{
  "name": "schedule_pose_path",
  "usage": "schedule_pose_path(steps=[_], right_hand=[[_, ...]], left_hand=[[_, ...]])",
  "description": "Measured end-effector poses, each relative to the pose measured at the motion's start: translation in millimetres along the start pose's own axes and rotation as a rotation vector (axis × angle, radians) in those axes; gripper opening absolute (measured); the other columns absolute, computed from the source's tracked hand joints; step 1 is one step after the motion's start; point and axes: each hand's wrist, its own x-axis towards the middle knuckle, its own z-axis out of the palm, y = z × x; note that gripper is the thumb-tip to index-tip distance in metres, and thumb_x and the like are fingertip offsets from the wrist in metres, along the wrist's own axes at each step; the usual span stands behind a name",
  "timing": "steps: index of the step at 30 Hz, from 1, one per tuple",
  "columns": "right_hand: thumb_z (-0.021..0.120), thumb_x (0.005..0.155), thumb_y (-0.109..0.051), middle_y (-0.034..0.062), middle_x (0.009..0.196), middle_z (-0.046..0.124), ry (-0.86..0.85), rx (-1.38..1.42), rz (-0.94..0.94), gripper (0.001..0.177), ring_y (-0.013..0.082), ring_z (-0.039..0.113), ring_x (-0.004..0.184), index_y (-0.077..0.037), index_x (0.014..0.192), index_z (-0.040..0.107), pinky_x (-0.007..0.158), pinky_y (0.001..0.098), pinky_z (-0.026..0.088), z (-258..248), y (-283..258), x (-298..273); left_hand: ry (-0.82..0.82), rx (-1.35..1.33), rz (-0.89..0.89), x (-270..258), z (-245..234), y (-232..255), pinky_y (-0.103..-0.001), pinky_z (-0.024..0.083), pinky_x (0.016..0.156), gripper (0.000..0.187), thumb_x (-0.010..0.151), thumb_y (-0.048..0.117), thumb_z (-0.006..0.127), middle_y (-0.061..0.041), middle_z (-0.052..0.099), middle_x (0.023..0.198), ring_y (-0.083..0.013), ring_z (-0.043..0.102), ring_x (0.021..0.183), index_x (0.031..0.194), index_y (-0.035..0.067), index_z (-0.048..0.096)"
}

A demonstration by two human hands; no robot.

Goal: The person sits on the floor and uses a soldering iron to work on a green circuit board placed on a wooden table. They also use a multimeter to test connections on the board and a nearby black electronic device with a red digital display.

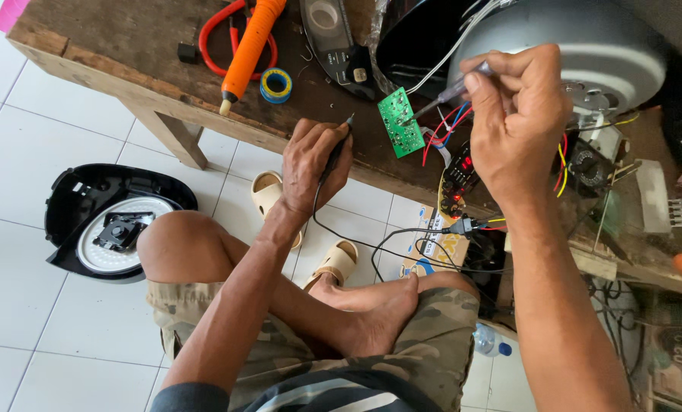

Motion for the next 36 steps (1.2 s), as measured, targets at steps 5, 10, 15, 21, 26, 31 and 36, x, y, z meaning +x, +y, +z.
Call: schedule_pose_path(steps=[5,10,15,21,26,31,36], right_hand=[[0.064,0.121,0.012,0.0327,0.119,0.078,-0.004,-0.015,-0.020,0.017,0.0326,0.078,0.098,0.008,0.122,0.048,0.080,0.0364,0.057,1,-1,-1],[0.063,0.120,0.013,0.0322,0.119,0.078,-0.016,0.001,-0.012,0.017,0.0322,0.077,0.095,0.007,0.121,0.047,0.084,0.0381,0.061,2,1,0],[0.064,0.120,0.012,0.0305,0.118,0.079,-0.020,-0.027,-0.016,0.016,0.0325,0.078,0.095,0.007,0.120,0.049,0.086,0.0392,0.062,0,1,1],[0.061,0.121,0.010,0.0303,0.119,0.076,-0.028,0.010,-0.001,0.014,0.0323,0.075,0.094,0.007,0.120,0.047,0.090,0.0408,0.063,-1,5,2],[0.061,0.121,0.009,0.0304,0.118,0.077,-0.012,-0.008,-0.019,0.014,0.0334,0.076,0.092,0.006,0.119,0.048,0.087,0.0416,0.063,0,7,1],[0.058,0.121,0.018,0.0386,0.121,0.072,0.100,0.138,-0.045,0.017,0.0437,0.079,0.112,0.011,0.129,0.045,0.101,0.0448,0.068,-8,-24,-3],[0.057,0.117,-0.002,0.0266,0.108,0.065,0.451,0.119,0.094,0.017,0.0335,0.072,0.093,0.000,0.127,0.044,0.088,0.0389,0.061,-37,-86,-56]], left_hand=[[0.000,0.008,-0.007,0,0,0,-0.043,0.053,0.086,0.002,0.107,-0.003,0.070,-0.015,0.077,0.102,-0.0330,0.066,0.087,0.109,-0.003,0.069],[0.001,0.010,-0.004,0,0,1,-0.042,0.053,0.085,0.003,0.107,-0.003,0.071,-0.016,0.077,0.101,-0.0322,0.065,0.086,0.108,-0.003,0.069],[0.018,0.005,-0.002,-1,2,-1,-0.042,0.053,0.085,0.005,0.107,-0.005,0.072,-0.015,0.076,0.100,-0.0318,0.066,0.085,0.107,-0.002,0.068],[0.025,0.012,-0.003,0,2,0,-0.041,0.054,0.085,0.005,0.107,-0.004,0.072,-0.014,0.076,0.099,-0.0309,0.064,0.084,0.107,-0.002,0.068],[0.016,0.004,0.013,1,0,1,-0.042,0.052,0.084,0.006,0.107,-0.005,0.070,-0.015,0.076,0.099,-0.0317,0.065,0.083,0.103,-0.002,0.067],[0.008,0.016,0.002,0,0,2,-0.043,0.052,0.082,0.005,0.106,-0.005,0.072,-0.016,0.077,0.100,-0.0326,0.066,0.082,0.108,-0.003,0.069],[-0.085,-0.022,0.011,0,-5,-1,-0.045,0.051,0.090,0.005,0.108,-0.006,0.072,-0.018,0.079,0.108,-0.0347,0.067,0.092,0.112,-0.004,0.071]])
